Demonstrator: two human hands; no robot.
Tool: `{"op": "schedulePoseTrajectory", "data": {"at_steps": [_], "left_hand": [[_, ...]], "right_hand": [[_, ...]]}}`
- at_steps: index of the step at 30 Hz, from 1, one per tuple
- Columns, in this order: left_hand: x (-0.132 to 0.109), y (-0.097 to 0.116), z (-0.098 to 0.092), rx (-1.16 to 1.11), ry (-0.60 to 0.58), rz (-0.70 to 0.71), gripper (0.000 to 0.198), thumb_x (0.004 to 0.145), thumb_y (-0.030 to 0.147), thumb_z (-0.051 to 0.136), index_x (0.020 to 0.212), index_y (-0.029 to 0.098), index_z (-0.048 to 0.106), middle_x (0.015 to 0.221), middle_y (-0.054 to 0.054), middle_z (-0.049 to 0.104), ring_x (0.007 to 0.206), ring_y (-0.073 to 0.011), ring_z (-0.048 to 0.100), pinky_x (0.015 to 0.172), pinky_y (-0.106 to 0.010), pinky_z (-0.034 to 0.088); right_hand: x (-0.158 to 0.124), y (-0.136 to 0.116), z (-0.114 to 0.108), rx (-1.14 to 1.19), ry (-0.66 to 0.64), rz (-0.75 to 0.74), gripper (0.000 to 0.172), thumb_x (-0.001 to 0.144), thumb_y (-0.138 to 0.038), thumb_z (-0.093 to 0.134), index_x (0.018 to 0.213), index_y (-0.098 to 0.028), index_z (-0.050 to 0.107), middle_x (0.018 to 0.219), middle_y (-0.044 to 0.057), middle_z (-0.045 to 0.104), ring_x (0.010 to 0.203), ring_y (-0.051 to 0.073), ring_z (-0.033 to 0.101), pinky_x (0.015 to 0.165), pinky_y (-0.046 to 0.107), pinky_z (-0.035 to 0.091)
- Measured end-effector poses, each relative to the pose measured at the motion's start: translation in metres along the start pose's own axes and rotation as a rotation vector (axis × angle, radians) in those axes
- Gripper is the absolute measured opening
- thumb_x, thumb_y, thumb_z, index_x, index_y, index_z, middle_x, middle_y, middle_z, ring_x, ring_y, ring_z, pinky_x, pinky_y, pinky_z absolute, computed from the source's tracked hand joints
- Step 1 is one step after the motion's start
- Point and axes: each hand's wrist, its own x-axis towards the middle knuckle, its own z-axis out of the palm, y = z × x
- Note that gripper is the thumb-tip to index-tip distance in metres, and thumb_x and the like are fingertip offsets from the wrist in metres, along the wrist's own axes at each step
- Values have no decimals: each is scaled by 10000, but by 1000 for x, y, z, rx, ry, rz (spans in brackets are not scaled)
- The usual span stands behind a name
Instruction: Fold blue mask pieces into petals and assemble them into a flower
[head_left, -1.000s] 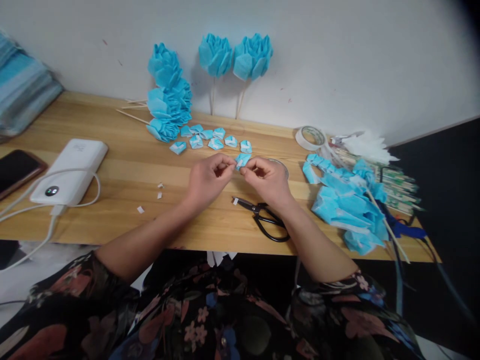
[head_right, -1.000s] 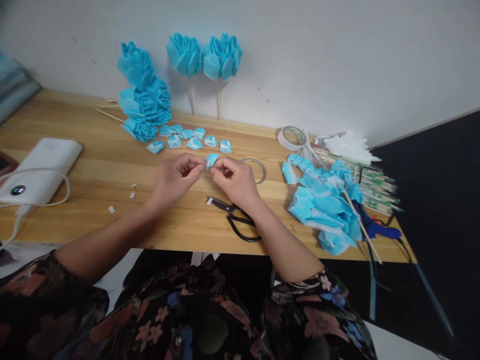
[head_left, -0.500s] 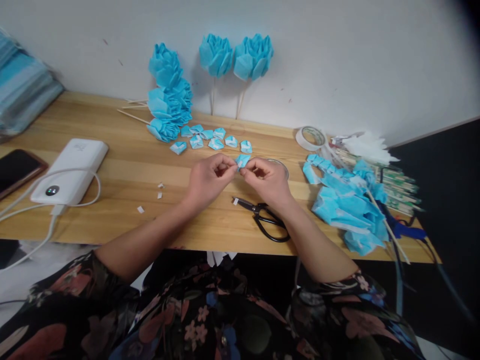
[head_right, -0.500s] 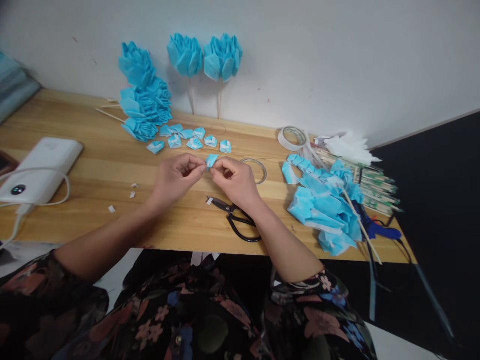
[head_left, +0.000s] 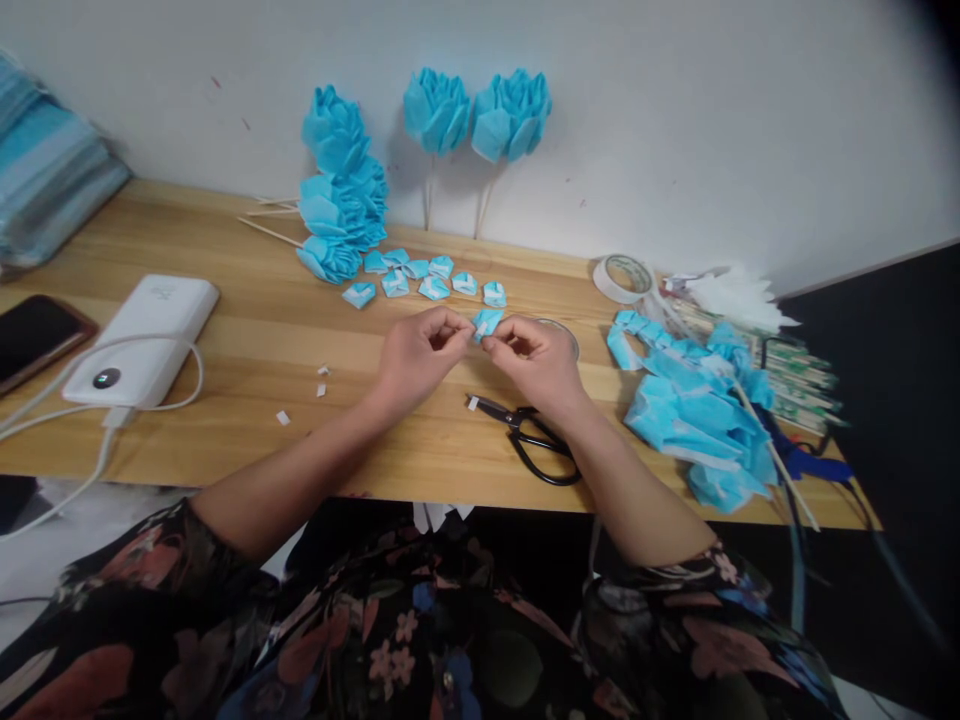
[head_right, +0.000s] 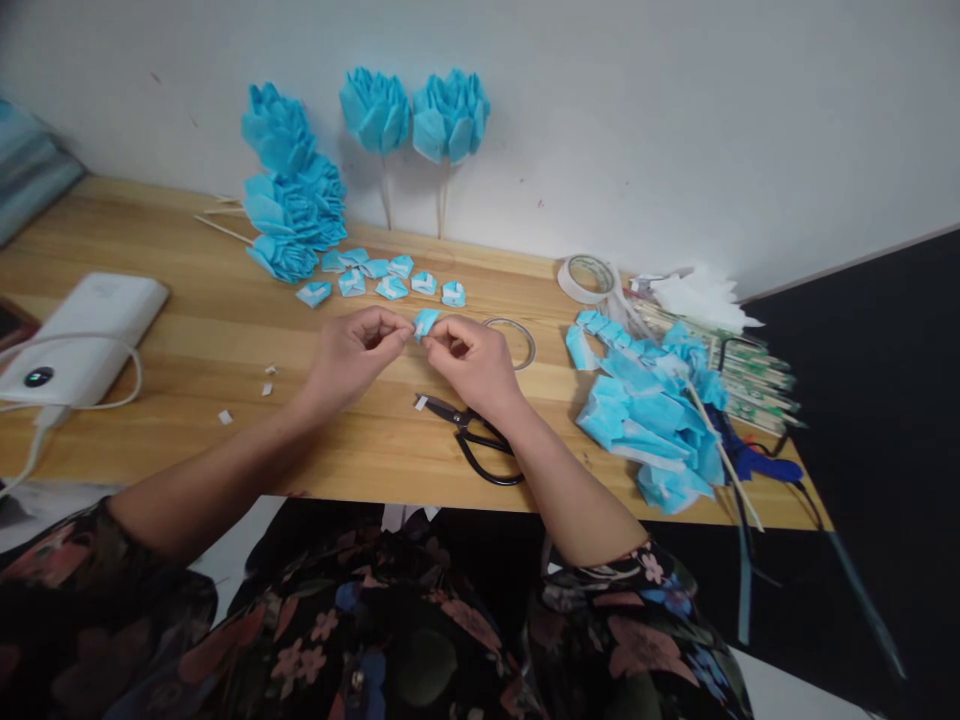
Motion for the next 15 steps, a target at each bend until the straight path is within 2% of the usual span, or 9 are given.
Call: {"op": "schedulePoseTrajectory", "data": {"at_steps": [5,11,15], "left_hand": [[-3,-5,1,79,-9,56,118,818,252,643,856,188,734,567,39,556,519,-84,438,497,-225,318],[-3,-9,0,130,-4,107,141,849,285,630,845,188,732,674,-4,681,573,-98,516,536,-234,367],[-2,-7,-1,174,2,135,155,858,272,603,852,188,733,696,-12,700,596,-110,546,560,-243,389]], "right_hand": [[2,1,-3,32,-4,43,186,773,-315,642,635,-201,589,604,-35,530,569,97,442,548,244,354],[1,-1,-3,50,-29,49,190,774,-319,640,639,-204,573,610,-34,520,574,99,439,553,249,354],[1,-1,-4,42,-38,73,194,777,-337,644,649,-209,576,615,-34,518,579,102,432,556,253,355]]}}
